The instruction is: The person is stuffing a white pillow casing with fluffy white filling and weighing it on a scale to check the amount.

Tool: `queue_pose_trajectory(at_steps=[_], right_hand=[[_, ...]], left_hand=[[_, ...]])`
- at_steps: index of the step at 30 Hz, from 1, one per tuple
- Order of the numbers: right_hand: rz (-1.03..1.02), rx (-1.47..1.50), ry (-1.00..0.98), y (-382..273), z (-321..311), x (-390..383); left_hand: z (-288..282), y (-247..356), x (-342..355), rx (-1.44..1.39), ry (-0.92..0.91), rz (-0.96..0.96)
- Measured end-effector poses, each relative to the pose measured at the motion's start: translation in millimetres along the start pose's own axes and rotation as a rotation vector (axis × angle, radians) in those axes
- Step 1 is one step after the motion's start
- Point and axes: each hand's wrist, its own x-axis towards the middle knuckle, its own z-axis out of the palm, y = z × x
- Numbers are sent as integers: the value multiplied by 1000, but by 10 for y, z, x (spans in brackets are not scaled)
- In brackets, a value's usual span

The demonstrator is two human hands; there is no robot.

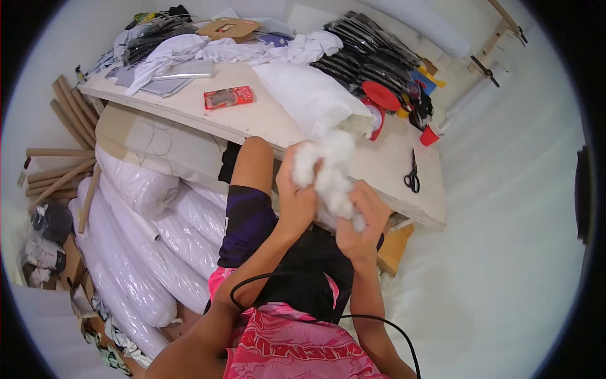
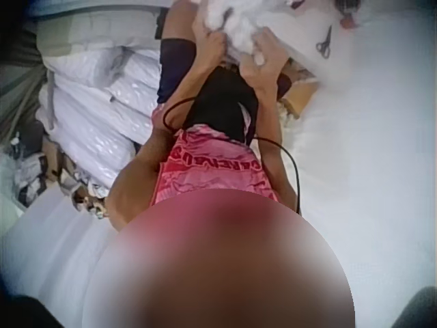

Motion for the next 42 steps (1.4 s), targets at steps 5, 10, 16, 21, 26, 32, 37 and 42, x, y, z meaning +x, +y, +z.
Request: queue_pose_trajectory(at_steps=[5, 10, 16, 21, 26, 32, 37, 42], right_hand=[[58, 124, 277, 28, -187, 78], [332, 358, 574, 107, -211, 212], [281, 668, 295, 115, 187, 236], [338, 856, 384, -8, 250, 227], [321, 726, 385, -43, 155, 220], [80, 194, 418, 71, -48, 334], [182, 478, 593, 216, -202, 332], [286, 520, 698, 267, -469, 362]], left_hand=[[-139, 171, 141, -135, 234, -126], [-285, 275, 67, -511, 295, -246], [-23, 300, -36, 425, 48, 193], [241, 195, -295, 102, -212, 87], [213, 216, -304, 284, -339, 153], [166, 238, -312, 348, -195, 204], [-73, 148, -26, 137, -39, 316], [-181, 289, 173, -9, 254, 134]])
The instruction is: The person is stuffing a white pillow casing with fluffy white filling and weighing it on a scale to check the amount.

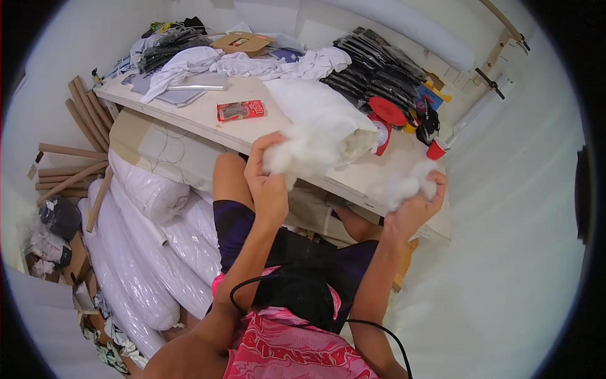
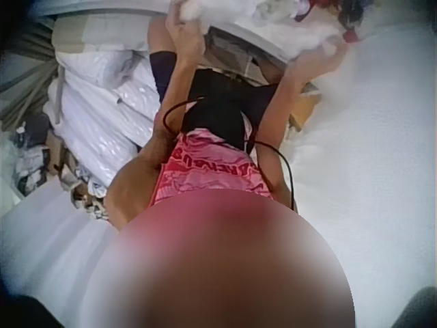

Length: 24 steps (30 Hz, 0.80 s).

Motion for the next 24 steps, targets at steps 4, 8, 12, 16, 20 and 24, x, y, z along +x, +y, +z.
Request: queue_pose_trajectory(at_steps=[4, 8, 12, 16, 20, 24], right_hand=[[-54, -185, -241, -42, 374, -181], [-43, -18, -480, -9, 733, -502], [21, -38, -357, 155, 542, -463], [-29, -120, -193, 201, 298, -416], [63, 1, -128, 109, 304, -341], [75, 18, -266, 113, 415, -300]], left_hand=[[171, 183, 55, 184, -233, 172], [390, 278, -211, 297, -294, 237], [272, 275, -210, 163, -329, 164], [49, 79, -208, -33, -288, 116], [-91, 39, -16, -6, -67, 124], [-83, 43, -32, -133, -53, -39]])
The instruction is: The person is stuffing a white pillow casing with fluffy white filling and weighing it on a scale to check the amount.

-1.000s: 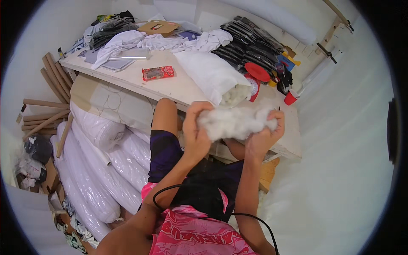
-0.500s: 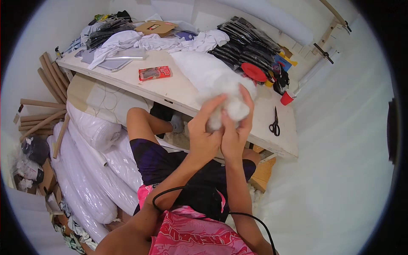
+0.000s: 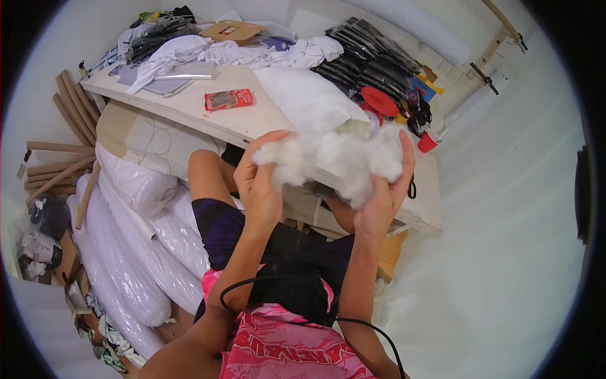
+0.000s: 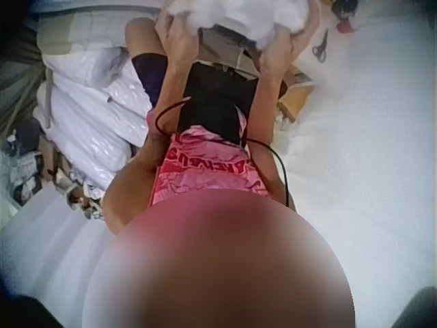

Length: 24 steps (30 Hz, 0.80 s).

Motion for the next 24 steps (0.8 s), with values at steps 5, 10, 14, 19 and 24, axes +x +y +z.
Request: queue_pose_trajectory(at_steps=[5, 10, 14, 19, 24], right_hand=[[137, 135, -302, 199, 101, -184], [106, -190, -148, 233, 150, -246], [42, -6, 108, 325, 9, -82], [81, 120, 234, 267, -70, 91], [139, 175, 68, 150, -106, -54]], left_hand=[[41, -91, -90, 359, -438, 102], [193, 11, -189, 470, -469, -1], [46, -13, -96, 280, -521, -216], [-139, -84, -2, 440, -211, -25], [-191, -219, 51, 191, -2, -218]])
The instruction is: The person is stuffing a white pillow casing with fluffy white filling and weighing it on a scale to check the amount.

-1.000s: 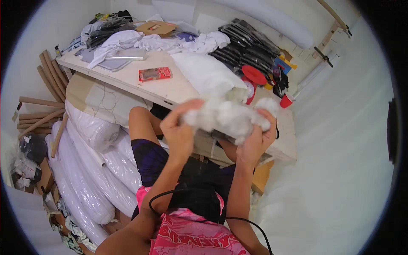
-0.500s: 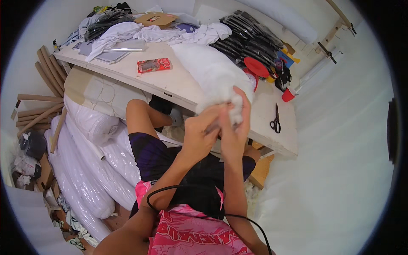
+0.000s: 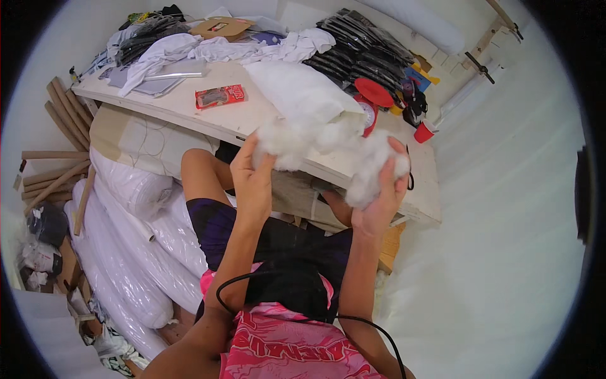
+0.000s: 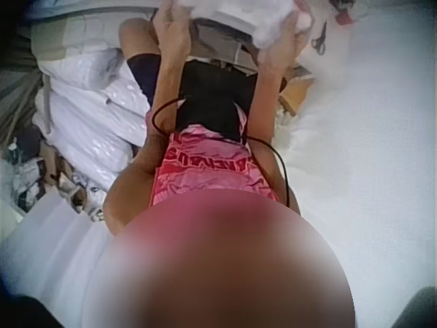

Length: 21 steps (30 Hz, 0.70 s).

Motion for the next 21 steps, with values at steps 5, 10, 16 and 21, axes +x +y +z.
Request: queue_pose_trajectory(at_steps=[5, 10, 16, 21], right_hand=[[-82, -176, -297, 172, 82, -21], [94, -300, -298, 384, 205, -208], [133, 177, -219, 324, 200, -378], [-99, -270, -132, 325, 294, -324]], left_hand=[[82, -61, -29, -324, -290, -216], [246, -155, -143, -163, -513, -81], [518, -52, -371, -70, -318, -8], [403, -145, -424, 29, -256, 47]])
